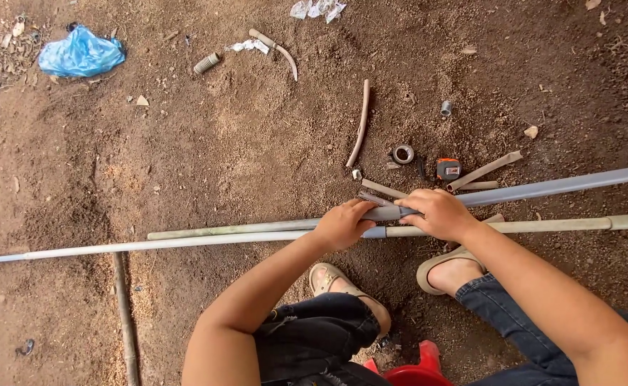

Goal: The person assembles a metal pipe structure on the ground. They insert a short pipe segment into a longer pipe, then use a hammer to tap the connection securely. They also use a tape measure to check the length of the pipe assembly.

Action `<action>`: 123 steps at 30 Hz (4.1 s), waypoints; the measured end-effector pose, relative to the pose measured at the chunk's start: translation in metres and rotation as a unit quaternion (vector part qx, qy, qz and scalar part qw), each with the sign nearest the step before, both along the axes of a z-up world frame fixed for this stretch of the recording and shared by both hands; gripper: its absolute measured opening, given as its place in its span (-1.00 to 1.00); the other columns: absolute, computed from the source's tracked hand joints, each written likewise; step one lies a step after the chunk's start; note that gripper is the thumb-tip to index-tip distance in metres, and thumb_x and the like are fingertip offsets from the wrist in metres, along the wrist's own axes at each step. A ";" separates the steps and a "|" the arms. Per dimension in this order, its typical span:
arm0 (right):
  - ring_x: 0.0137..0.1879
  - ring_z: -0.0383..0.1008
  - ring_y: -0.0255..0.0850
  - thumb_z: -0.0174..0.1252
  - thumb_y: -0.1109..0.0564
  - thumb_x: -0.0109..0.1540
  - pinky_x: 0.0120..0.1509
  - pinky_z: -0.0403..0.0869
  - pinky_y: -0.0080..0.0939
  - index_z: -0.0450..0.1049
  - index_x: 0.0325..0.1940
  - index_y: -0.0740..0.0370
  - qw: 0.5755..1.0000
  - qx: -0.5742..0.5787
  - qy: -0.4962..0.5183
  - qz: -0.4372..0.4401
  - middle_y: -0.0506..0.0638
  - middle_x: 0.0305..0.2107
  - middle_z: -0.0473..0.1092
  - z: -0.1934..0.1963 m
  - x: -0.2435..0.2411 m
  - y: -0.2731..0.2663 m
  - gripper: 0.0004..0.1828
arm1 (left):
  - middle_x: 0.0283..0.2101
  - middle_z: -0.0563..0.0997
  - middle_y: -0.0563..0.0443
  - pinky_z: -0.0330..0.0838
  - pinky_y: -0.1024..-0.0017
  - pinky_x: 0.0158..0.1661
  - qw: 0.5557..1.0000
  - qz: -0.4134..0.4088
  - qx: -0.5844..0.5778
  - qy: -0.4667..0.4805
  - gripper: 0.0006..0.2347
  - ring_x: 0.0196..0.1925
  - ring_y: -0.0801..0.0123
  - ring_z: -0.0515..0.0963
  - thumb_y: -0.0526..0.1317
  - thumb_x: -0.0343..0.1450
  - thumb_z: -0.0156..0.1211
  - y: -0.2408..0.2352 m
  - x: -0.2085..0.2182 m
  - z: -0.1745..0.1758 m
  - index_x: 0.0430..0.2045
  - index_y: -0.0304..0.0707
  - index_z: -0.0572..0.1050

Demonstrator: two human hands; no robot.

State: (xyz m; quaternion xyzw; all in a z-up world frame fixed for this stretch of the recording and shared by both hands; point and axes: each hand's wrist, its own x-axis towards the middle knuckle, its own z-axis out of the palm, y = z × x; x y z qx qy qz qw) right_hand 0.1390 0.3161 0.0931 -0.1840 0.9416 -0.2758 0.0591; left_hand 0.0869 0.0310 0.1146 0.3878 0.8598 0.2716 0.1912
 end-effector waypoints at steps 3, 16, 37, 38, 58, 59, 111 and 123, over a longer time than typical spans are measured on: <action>0.11 0.63 -0.24 0.26 -0.20 0.34 0.24 0.52 -0.13 0.60 0.16 0.02 1.000 0.011 -0.016 0.004 -0.12 -0.04 0.61 -0.009 -0.001 -0.002 -0.59 | 0.01 0.63 -0.25 0.61 0.02 0.08 0.999 0.004 -0.031 -0.007 -0.61 0.06 -0.22 0.71 -0.06 0.54 0.23 -0.011 -0.006 -0.002 0.23 -0.23 0.47; 0.11 0.64 -0.24 0.27 -0.23 0.32 0.23 0.54 -0.13 0.59 0.19 -0.02 0.998 0.043 -0.047 0.007 -0.15 -0.05 0.61 -0.019 0.003 -0.010 -0.56 | 0.21 0.56 -0.46 0.49 -0.14 0.27 0.939 0.315 -0.061 -0.122 -0.46 0.27 -0.28 0.60 -0.08 0.55 0.22 -0.032 -0.071 -0.079 0.46 -0.14 0.25; 0.19 0.60 -0.26 0.28 -0.23 0.32 0.31 0.50 -0.11 0.56 0.22 -0.06 0.998 0.040 -0.046 -0.001 -0.20 0.00 0.59 -0.024 -0.001 -0.004 -0.55 | -0.13 0.67 -0.22 0.65 -0.07 -0.08 0.996 -0.029 -0.074 0.040 -0.57 -0.07 -0.20 0.75 0.16 0.48 0.19 0.059 -0.013 -0.103 0.06 -0.13 0.44; 0.19 0.60 -0.25 0.28 -0.22 0.32 0.31 0.50 -0.11 0.56 0.21 -0.04 0.998 0.040 -0.039 -0.003 -0.18 -0.01 0.59 -0.024 0.000 0.001 -0.55 | -0.19 0.68 -0.20 0.66 -0.07 -0.12 0.993 -0.037 -0.098 0.062 -0.58 -0.12 -0.18 0.76 0.16 0.47 0.18 0.062 -0.014 -0.098 0.03 -0.11 0.42; 0.16 0.60 -0.23 0.24 -0.23 0.33 0.31 0.49 -0.07 0.56 0.19 -0.03 0.999 0.034 -0.015 -0.030 -0.16 -0.04 0.59 -0.024 -0.002 0.009 -0.56 | -0.33 0.66 -0.31 0.66 -0.06 -0.25 0.995 -0.017 -0.090 0.041 -0.58 -0.24 -0.26 0.76 0.18 0.55 0.08 0.058 -0.004 -0.074 -0.08 -0.24 0.38; 0.17 0.60 -0.24 0.24 -0.23 0.33 0.32 0.48 -0.08 0.56 0.21 -0.05 0.998 0.039 -0.029 -0.030 -0.17 -0.03 0.59 -0.025 -0.002 0.009 -0.56 | -0.35 0.66 -0.31 0.66 -0.04 -0.29 0.994 -0.027 -0.084 0.060 -0.59 -0.28 -0.25 0.76 0.18 0.56 0.04 0.060 -0.001 -0.074 -0.09 -0.23 0.36; 0.19 0.56 0.03 0.19 -0.10 0.46 0.21 0.52 0.07 0.46 0.20 0.06 0.559 -0.630 -0.281 -0.460 0.05 0.11 0.53 -0.104 0.107 -0.037 -0.69 | 0.16 0.62 -0.51 0.60 0.02 0.12 0.953 -0.120 -0.240 -0.138 -0.43 0.21 -0.24 0.66 0.18 0.62 -0.23 0.094 0.019 -0.010 0.29 -0.37 0.36; 0.03 0.63 -0.07 0.24 0.00 0.43 0.19 0.55 0.11 0.39 0.09 0.01 0.519 -0.692 -0.262 -0.428 -0.10 -0.12 0.55 -0.099 0.103 -0.049 -0.78 | 0.11 0.62 -0.53 0.62 -0.04 0.10 0.948 -0.160 -0.231 -0.147 -0.44 0.18 -0.30 0.65 0.18 0.49 0.18 0.097 0.016 -0.029 0.13 -0.38 0.37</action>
